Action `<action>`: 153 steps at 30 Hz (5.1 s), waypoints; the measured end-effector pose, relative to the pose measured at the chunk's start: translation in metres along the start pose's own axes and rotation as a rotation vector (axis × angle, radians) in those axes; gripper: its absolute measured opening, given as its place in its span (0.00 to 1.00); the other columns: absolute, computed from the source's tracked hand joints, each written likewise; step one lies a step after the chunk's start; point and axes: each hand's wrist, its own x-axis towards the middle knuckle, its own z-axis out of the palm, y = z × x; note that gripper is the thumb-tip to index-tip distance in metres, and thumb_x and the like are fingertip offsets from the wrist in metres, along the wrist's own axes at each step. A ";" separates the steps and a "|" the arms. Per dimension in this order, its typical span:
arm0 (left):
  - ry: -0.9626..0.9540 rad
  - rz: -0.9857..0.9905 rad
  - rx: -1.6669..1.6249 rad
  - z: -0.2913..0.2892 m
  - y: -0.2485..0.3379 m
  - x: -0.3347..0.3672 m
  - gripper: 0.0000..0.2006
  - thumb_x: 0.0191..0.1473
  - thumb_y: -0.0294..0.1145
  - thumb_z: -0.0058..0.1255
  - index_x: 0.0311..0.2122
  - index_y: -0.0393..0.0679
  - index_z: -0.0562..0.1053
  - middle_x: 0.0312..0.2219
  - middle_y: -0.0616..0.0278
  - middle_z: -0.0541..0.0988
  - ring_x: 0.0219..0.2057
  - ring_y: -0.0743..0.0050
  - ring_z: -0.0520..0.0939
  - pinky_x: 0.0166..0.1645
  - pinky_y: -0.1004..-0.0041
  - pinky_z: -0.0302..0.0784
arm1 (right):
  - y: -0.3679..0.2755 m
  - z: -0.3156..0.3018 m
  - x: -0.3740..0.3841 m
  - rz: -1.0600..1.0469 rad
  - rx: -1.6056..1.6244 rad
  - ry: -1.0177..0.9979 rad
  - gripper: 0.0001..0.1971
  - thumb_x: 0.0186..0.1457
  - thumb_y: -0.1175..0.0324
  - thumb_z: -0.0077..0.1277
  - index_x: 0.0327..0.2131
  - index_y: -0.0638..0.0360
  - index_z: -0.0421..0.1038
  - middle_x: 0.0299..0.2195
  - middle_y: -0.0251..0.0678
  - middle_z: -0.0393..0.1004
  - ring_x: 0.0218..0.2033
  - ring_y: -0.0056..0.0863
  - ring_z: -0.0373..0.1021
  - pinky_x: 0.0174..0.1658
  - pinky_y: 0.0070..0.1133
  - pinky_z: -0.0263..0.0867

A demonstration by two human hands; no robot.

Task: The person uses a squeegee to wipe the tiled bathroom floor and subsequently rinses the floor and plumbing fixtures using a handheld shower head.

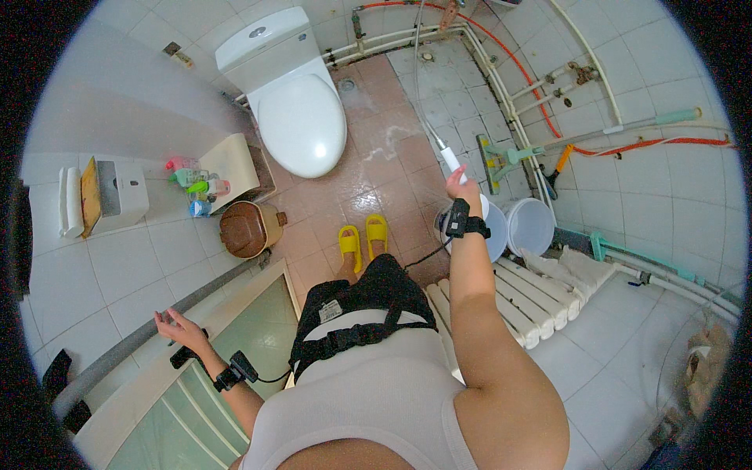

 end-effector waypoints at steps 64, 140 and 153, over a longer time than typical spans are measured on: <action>-0.020 0.012 0.020 0.026 -0.004 0.017 0.22 0.56 0.35 0.41 0.53 0.37 0.56 0.49 0.51 0.56 0.46 0.61 0.65 0.44 0.67 0.68 | -0.063 0.047 0.017 -0.459 0.102 -0.274 0.22 0.55 0.62 0.33 0.51 0.63 0.53 0.30 0.42 0.70 0.22 0.25 0.70 0.21 0.17 0.69; -0.035 0.090 0.038 0.026 0.021 0.024 0.21 0.57 0.35 0.39 0.53 0.36 0.56 0.49 0.47 0.57 0.47 0.56 0.67 0.45 0.65 0.67 | -0.167 0.156 -0.071 -0.662 -0.885 -0.037 0.13 0.39 0.61 0.49 0.23 0.52 0.54 0.15 0.25 0.51 0.09 0.15 0.43 0.11 0.11 0.42; -0.030 0.104 0.047 0.025 0.022 0.023 0.22 0.57 0.35 0.38 0.53 0.36 0.56 0.49 0.46 0.57 0.47 0.56 0.67 0.45 0.64 0.68 | -0.152 0.160 -0.073 -0.699 -0.845 -0.044 0.13 0.38 0.62 0.49 0.22 0.51 0.54 0.15 0.26 0.51 0.09 0.15 0.43 0.11 0.11 0.42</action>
